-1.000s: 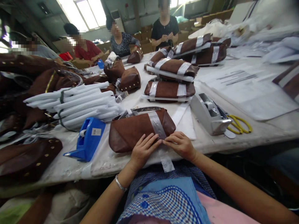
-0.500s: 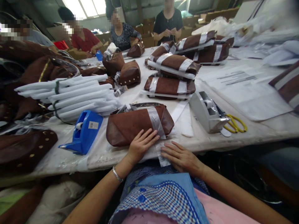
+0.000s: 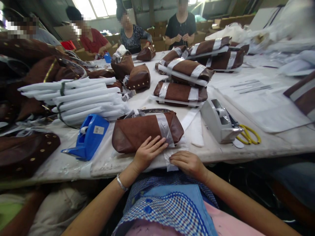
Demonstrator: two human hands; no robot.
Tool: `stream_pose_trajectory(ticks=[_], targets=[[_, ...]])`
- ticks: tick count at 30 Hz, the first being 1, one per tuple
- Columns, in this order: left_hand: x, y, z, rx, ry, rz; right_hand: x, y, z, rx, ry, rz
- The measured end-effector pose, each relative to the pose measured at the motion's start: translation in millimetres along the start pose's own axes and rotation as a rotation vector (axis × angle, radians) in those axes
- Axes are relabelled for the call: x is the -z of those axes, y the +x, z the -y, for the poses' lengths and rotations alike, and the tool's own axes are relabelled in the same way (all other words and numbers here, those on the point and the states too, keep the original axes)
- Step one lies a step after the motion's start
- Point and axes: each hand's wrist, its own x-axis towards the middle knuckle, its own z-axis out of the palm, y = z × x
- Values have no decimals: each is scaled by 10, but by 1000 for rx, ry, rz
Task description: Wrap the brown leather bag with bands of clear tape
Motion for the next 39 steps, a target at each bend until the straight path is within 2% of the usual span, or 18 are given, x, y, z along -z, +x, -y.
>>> stream_pose_trajectory(ticks=[4, 9, 11, 14, 18, 23, 26, 31, 36, 39], targets=[[12, 2, 13, 0, 2, -2, 68, 6, -22, 43, -7, 2], [-8, -2, -7, 20, 4, -13, 93, 50, -73, 54, -140, 67], [-20, -9, -10, 22, 1, -15, 91, 88, -85, 49, -189, 50], [-31, -20, -4, 27, -6, -19, 119, 153, -73, 120, -227, -17], [-28, -22, 2, 27, -11, -18, 189, 237, -53, 148, -224, -74], [-29, -16, 4, 20, -8, -23, 170, 266, -119, 74, -173, -33], [-29, -17, 4, 20, -3, -37, 128, 239, -137, 58, -223, -15], [-4, -10, -4, 24, 0, -37, 134, 235, -154, 115, -306, -87], [2, -5, -2, 21, 8, -28, 166, 255, -273, 144, -223, -20], [-8, -22, 14, 16, 5, -20, 155, 243, -341, 144, -181, -24]])
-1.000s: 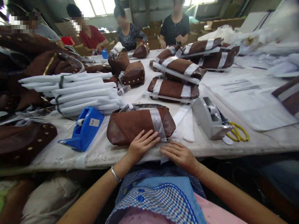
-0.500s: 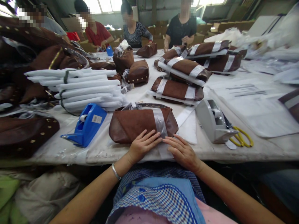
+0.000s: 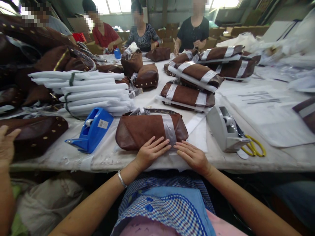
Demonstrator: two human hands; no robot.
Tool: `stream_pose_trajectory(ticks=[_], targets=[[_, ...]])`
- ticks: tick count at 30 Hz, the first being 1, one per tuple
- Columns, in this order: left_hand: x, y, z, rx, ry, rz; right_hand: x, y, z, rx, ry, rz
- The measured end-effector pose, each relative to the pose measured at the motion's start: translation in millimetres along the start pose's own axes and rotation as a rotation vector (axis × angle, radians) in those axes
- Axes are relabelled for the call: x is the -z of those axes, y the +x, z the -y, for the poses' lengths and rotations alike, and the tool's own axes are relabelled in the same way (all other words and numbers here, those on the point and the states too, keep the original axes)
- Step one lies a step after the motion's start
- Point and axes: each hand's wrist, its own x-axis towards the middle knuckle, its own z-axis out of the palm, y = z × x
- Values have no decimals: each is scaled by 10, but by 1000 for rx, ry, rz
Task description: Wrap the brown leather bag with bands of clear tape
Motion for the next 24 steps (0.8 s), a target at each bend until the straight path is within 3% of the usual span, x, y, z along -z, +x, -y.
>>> stream_pose_trajectory(ticks=[7, 14, 24], targets=[[-19, -42, 37, -63, -7, 0, -24, -8, -25, -17, -3, -3], [28, -22, -46, -12, 56, 59, -14, 40, -19, -8, -82, -2], [42, -7, -34, -12, 53, 18, -17, 97, -42, -25, -98, -3]])
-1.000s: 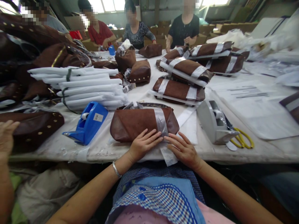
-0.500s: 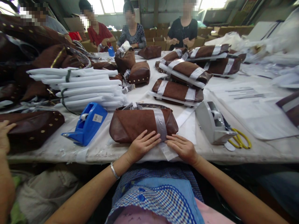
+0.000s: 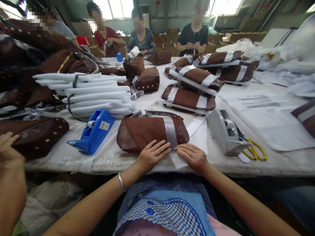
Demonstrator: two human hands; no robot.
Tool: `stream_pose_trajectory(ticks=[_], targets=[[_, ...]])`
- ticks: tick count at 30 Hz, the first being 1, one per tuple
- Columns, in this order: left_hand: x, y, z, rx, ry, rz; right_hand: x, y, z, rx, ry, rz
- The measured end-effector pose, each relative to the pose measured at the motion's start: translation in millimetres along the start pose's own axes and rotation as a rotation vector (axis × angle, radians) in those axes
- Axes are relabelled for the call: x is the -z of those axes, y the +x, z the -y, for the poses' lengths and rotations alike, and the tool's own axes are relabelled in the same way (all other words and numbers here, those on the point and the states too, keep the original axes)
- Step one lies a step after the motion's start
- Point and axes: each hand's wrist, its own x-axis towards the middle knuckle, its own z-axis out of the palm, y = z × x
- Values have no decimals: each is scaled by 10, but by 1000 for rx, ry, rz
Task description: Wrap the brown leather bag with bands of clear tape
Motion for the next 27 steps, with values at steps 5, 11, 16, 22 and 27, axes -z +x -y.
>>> stream_pose_trajectory(ticks=[5, 11, 16, 22, 27], targets=[[-14, -4, -9, 15, -24, -3, -32, 111, 13, -117, -14, 0], [-46, -2, -28, 37, -37, -37, -82, 169, 64, -279, -11, -9], [-69, 4, -32, 44, -32, -91, -154, 189, 145, -379, -49, -65], [-90, 0, -59, 93, -55, -97, -208, 292, 242, -572, -55, -158], [-75, 18, -81, 124, -62, -76, -160, 424, 304, -719, -107, -30]])
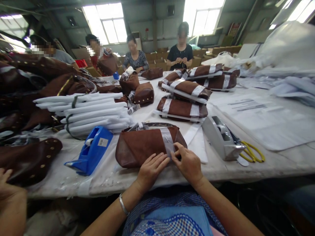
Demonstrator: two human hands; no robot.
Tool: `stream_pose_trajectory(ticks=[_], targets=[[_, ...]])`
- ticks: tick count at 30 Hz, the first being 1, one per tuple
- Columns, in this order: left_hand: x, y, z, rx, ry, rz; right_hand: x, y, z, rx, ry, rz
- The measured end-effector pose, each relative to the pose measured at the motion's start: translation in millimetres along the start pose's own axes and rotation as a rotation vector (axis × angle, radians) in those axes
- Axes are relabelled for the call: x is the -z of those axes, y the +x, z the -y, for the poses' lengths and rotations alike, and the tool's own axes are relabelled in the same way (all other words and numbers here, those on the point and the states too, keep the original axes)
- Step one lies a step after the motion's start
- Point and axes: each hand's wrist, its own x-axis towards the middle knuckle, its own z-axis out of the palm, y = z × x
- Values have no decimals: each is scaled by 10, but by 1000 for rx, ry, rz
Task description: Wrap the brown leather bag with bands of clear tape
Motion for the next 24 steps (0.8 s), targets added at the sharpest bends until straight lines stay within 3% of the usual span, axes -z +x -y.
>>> stream_pose_trajectory(ticks=[6, 11, 18, 21, 24], targets=[[41, 62, -22, 22, 25, 6, 76, 234, 80, -116, -284, 235], [0, 40, -28, 12, 51, -16, 181, 549, 104, -53, -408, 450], [-5, 26, -46, 14, 56, -15, 231, 955, -101, 106, -401, 558], [9, 30, -42, 6, 76, 2, 197, 1022, -227, 210, -347, 589], [26, 44, -14, -48, 105, 28, 180, 1051, -297, 227, -307, 600]])
